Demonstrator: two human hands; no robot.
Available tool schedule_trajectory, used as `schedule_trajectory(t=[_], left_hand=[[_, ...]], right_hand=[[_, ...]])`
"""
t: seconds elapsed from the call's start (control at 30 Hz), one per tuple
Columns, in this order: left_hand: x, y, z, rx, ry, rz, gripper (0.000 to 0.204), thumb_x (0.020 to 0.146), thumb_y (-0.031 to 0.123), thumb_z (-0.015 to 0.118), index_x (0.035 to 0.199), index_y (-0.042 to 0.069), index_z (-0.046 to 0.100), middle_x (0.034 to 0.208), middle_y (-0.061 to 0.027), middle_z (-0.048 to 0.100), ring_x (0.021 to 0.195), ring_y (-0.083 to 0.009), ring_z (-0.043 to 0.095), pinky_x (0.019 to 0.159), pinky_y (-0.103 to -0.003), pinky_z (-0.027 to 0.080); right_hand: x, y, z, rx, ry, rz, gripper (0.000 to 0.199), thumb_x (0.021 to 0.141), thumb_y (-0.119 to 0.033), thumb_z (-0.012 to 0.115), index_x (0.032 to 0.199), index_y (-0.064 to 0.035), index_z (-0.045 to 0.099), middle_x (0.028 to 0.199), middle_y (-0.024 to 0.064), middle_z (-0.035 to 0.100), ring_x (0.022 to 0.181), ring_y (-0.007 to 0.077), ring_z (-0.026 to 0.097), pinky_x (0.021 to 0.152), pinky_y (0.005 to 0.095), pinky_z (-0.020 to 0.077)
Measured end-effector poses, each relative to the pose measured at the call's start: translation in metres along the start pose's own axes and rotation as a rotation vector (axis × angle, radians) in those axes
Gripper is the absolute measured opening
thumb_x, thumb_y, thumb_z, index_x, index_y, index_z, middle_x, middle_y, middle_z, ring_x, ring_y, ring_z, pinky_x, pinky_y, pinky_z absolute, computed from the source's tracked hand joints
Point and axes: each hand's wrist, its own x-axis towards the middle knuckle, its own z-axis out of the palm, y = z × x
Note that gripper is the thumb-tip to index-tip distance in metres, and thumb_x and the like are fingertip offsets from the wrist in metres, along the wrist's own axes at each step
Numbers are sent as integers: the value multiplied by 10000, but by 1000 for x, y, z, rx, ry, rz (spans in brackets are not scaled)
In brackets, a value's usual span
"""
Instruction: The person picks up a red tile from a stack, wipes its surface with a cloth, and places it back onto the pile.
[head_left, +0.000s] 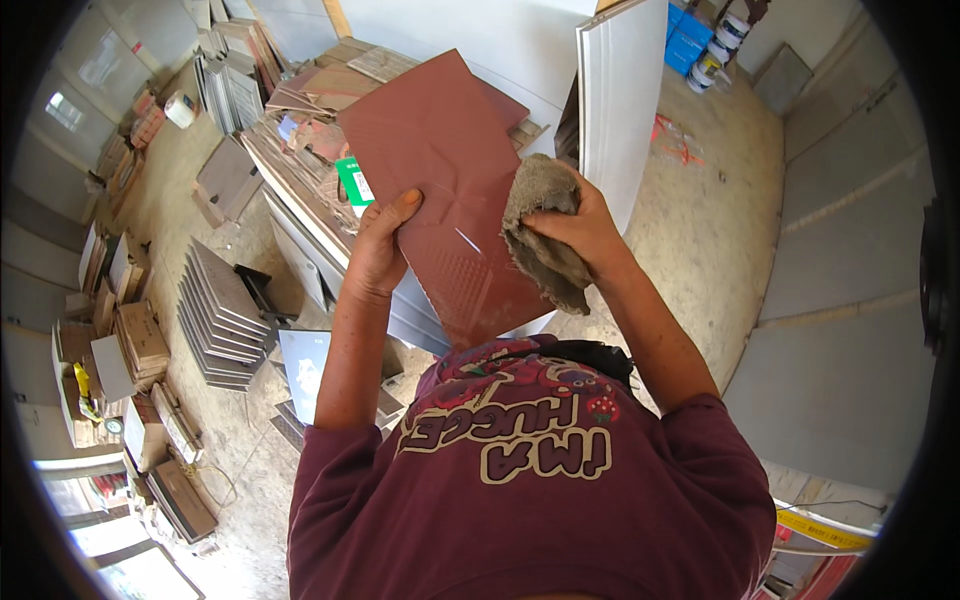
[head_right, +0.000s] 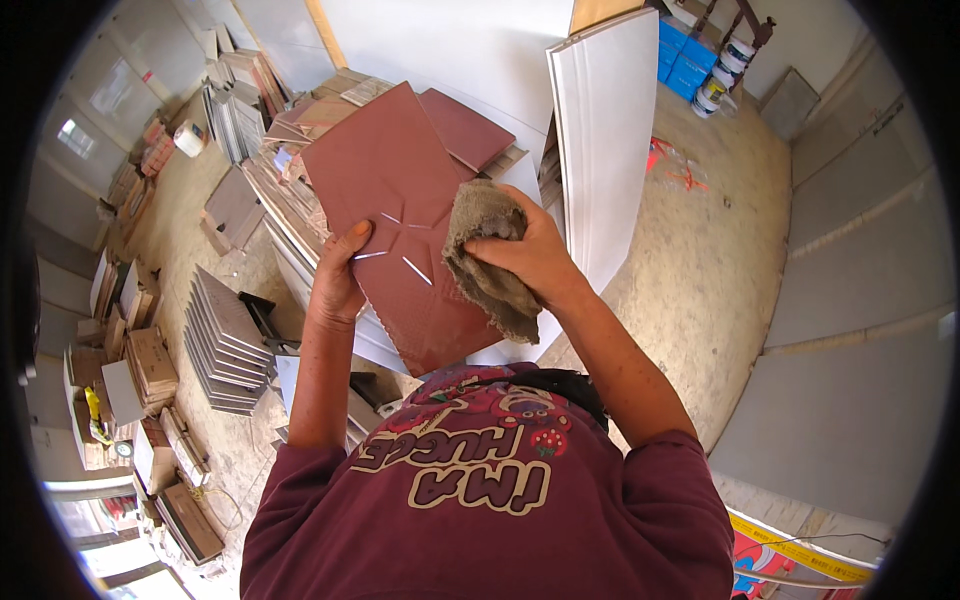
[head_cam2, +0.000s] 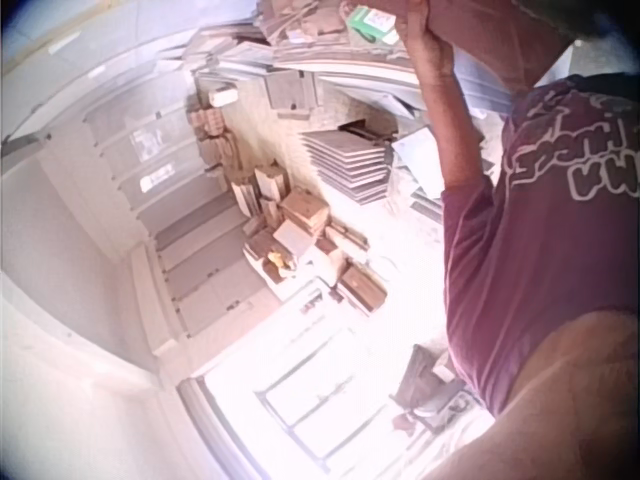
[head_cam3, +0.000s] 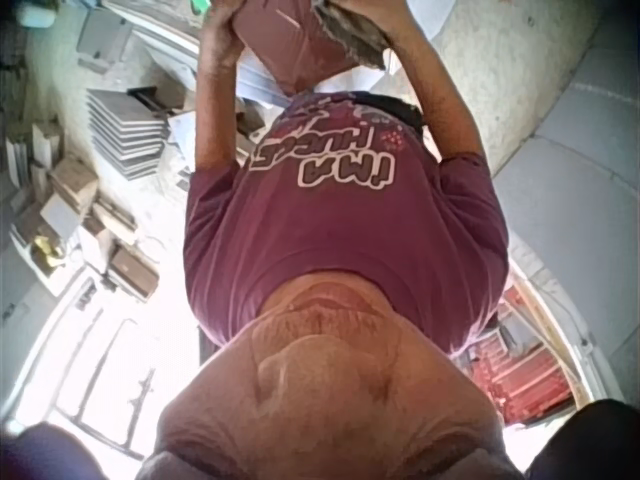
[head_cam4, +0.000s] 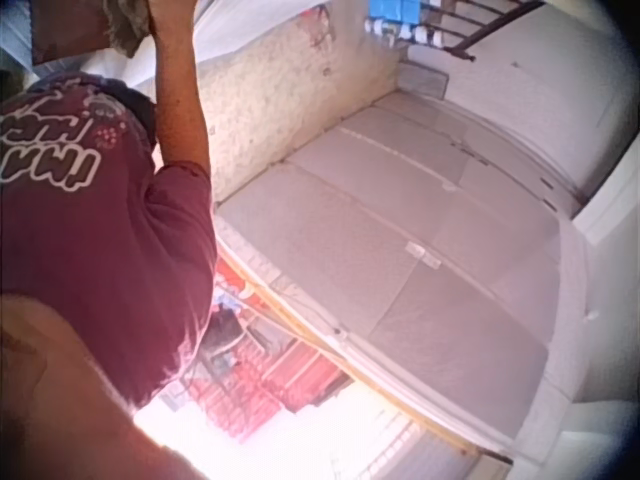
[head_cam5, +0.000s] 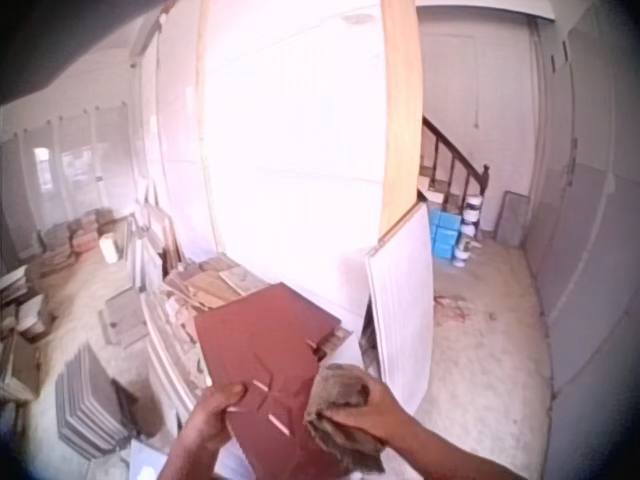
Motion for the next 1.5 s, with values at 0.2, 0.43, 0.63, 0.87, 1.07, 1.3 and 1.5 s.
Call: schedule_trajectory(t=[0.2, 0.43, 0.63, 0.87, 1.07, 1.3, 1.5], left_hand=[[-7, -7, 8, -42, 54, 127, 381, 841, 192, 610, 1151, -13, 522, 1091, -92, 591, 971, -188, 577, 863, -311, 456], [-11, -10, 19, -45, 135, 261, 278, 873, 182, 574, 1081, -1, 552, 1029, -66, 604, 941, -152, 574, 827, -281, 457], [-15, -16, 42, -138, 279, 394, 220, 886, 197, 562, 1033, 34, 573, 992, -45, 604, 917, -132, 570, 763, -274, 458], [-13, -16, 39, -176, 247, 432, 322, 884, 211, 568, 1152, 47, 499, 1113, -58, 559, 1006, -176, 542, 864, -313, 433], [-17, -12, 37, -176, 316, 566, 429, 901, 200, 535, 1254, -8, 409, 1232, -116, 486, 1133, -228, 478, 968, -359, 390], [-22, -6, 35, -119, 326, 582, 445, 889, 232, 564, 1252, 31, 404, 1222, -90, 488, 1076, -203, 514, 903, -329, 433], [-21, -22, 38, -59, 318, 551, 456, 896, 226, 556, 1270, 37, 376, 1211, -86, 487, 1052, -187, 522, 910, -308, 425]], right_hand=[[3, -17, -4, -255, -51, -102, 524, 709, -55, 690, 1189, -61, 480, 1021, 36, 581, 959, 120, 541, 858, 276, 431], [-6, -38, -2, -913, 103, -472, 657, 609, 17, 678, 1213, -113, 454, 1142, 109, 528, 1025, 286, 534, 891, 340, 432], [-14, -30, 20, -1091, 4, -766, 728, 534, 13, 712, 1208, -82, 454, 1169, 121, 518, 1093, 313, 486, 933, 407, 384], [-30, -16, 40, -1071, -202, -837, 575, 611, -93, 715, 1146, -54, 509, 1145, 135, 551, 1075, 309, 527, 917, 407, 407], [-24, -12, 5, -1093, -16, -838, 672, 557, -29, 686, 1193, -78, 476, 1156, 134, 538, 1075, 313, 515, 940, 412, 384], [-12, -19, -22, -775, 383, -569, 625, 653, 34, 620, 1243, -65, 439, 1120, 146, 542, 1027, 293, 550, 877, 333, 439], [-21, -42, 25, -1060, 148, -926, 624, 612, -19, 665, 1206, -59, 477, 1130, 135, 558, 1011, 291, 559, 872, 369, 446]])
